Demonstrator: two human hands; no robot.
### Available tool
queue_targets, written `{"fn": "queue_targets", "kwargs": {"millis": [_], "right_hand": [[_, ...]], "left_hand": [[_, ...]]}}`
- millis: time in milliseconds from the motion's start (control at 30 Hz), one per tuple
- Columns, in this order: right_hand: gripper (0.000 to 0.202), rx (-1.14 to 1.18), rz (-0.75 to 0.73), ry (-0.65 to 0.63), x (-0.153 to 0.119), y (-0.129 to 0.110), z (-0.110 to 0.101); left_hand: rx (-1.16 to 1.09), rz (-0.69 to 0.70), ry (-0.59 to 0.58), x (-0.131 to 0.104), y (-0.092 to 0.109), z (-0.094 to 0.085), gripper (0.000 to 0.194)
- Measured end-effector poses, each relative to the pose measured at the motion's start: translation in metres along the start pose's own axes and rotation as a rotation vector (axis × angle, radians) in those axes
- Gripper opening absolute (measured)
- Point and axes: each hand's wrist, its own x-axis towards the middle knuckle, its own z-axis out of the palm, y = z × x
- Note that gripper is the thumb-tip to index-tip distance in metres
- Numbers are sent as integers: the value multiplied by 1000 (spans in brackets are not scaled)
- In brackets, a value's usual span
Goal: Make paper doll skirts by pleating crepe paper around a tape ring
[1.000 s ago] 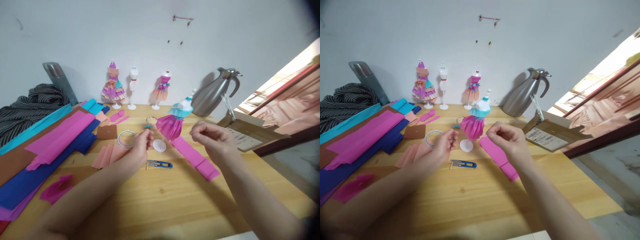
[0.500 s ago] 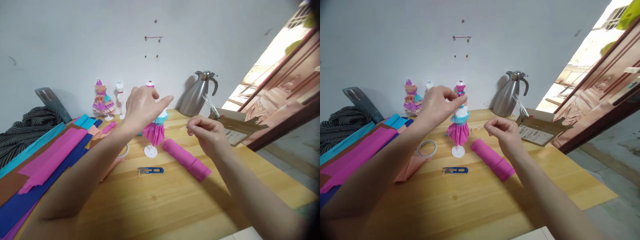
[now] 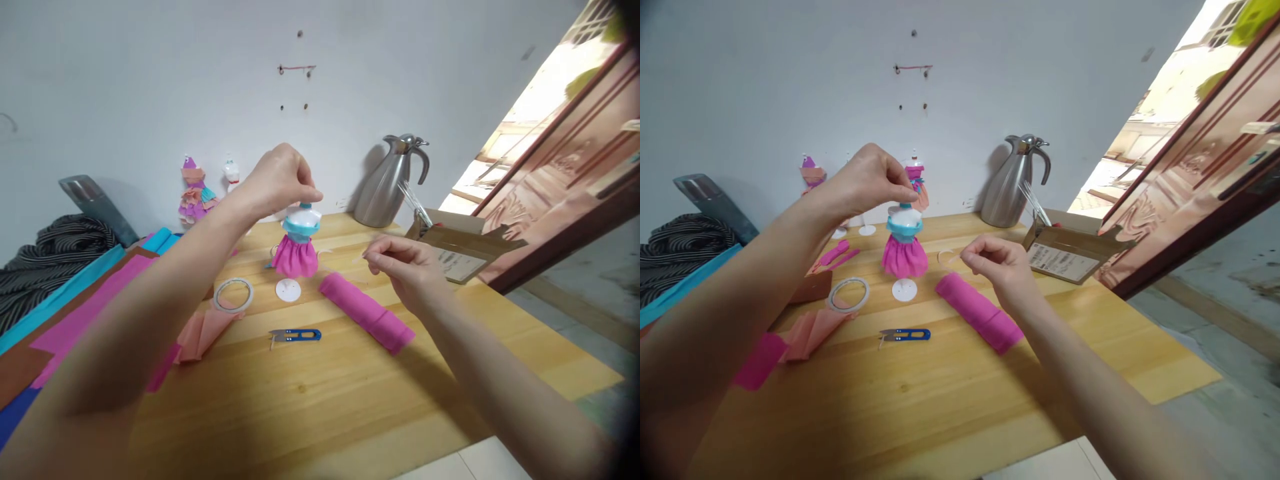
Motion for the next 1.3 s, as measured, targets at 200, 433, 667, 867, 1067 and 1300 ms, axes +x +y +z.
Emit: {"fn": "queue_targets", "kwargs": {"millis": [200, 433, 667, 867, 1067, 1300], "right_hand": [[15, -195, -88, -126, -1, 1, 11], [15, -532, -357, -199, -3, -4, 26], [16, -555, -333, -267, -6, -2, 34], [15, -525, -319, -272, -6, 4, 44], [15, -447, -284, -264, -7, 9, 49], [16, -493, -313, -325, -13, -6, 50]], "left_hand": [[-107, 11, -87, -1, -13, -10, 8], [-174, 83, -37, -3, -20, -4, 13], [-115, 169, 98, -8, -31, 9, 26], [-124, 144, 194, -18, -37, 18, 28], [-137, 179, 253, -21, -36, 22, 24], [-658, -325, 723, -100, -33, 47, 18]]}}
